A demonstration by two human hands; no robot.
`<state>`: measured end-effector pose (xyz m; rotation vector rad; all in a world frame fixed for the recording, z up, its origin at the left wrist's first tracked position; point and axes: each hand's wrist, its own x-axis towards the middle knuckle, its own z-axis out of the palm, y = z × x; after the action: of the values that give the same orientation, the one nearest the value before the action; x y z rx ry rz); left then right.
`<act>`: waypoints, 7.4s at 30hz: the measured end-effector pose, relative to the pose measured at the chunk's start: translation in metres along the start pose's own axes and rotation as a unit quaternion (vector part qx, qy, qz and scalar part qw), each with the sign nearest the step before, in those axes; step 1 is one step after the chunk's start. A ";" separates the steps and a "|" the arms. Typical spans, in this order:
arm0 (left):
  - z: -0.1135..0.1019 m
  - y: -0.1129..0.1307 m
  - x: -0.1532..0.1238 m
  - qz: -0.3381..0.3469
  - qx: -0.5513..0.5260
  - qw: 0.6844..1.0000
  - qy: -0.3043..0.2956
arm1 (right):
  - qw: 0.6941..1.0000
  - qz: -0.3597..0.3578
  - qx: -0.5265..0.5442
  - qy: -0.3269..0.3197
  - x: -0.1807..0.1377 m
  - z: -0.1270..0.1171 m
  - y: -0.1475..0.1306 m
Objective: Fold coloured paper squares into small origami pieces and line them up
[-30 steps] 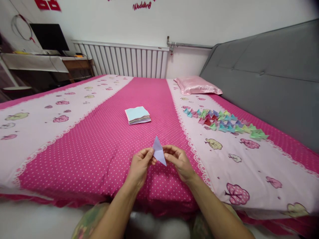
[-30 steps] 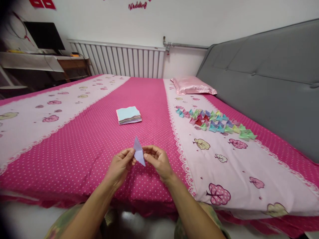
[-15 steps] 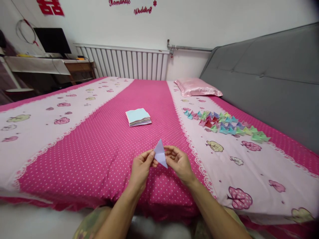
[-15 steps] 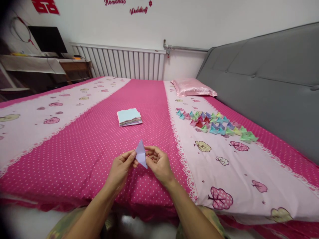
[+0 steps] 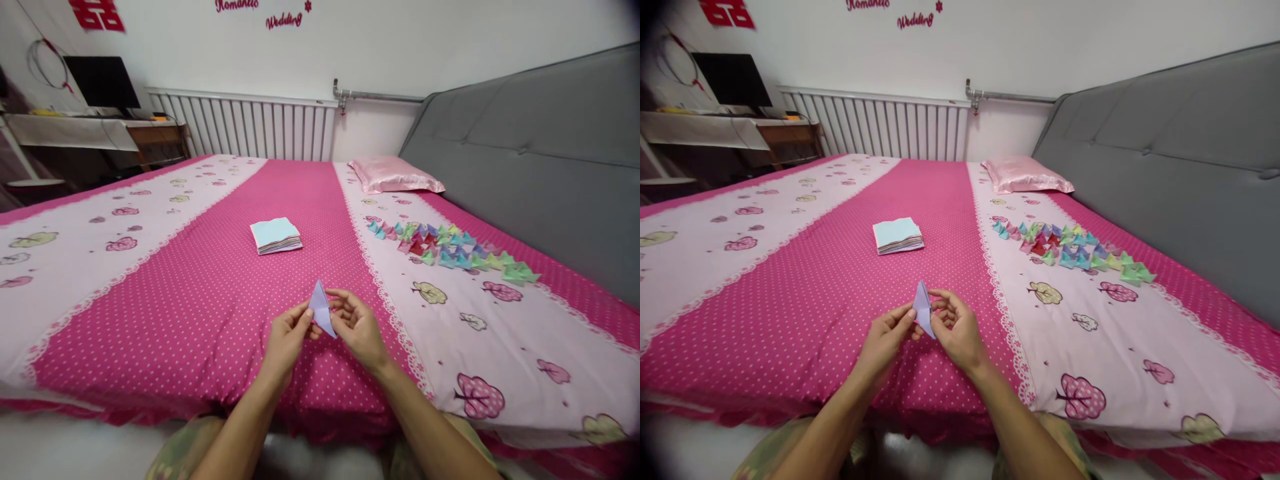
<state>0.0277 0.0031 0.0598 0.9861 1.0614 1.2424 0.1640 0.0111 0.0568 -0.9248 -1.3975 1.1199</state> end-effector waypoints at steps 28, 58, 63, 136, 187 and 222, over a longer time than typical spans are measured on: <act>0.005 0.010 -0.005 -0.009 0.005 0.997 -0.077 | 0.996 -0.040 -0.072 -0.045 -0.004 -0.001 -0.002; 0.008 0.012 -0.009 -0.042 0.030 0.998 -0.041 | 0.986 0.102 0.125 0.037 0.003 0.001 -0.002; 0.007 0.011 -0.008 -0.048 0.032 0.997 -0.046 | 0.988 0.094 0.112 0.041 0.002 0.000 -0.002; 0.003 -0.010 -0.016 0.369 0.607 0.684 0.164 | 0.988 0.059 0.015 0.139 -0.007 0.017 0.011; -0.003 0.012 -0.005 -0.056 -0.152 0.987 -0.009 | 0.977 -0.112 -0.180 0.029 -0.008 0.004 -0.002; -0.005 -0.003 -0.001 0.022 0.132 0.984 -0.115 | 0.997 0.063 0.021 0.045 0.004 -0.005 0.000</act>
<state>0.0233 0.0017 0.0559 1.3297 1.0417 1.0091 0.1686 0.0153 0.0573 -1.0328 -1.2515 1.1823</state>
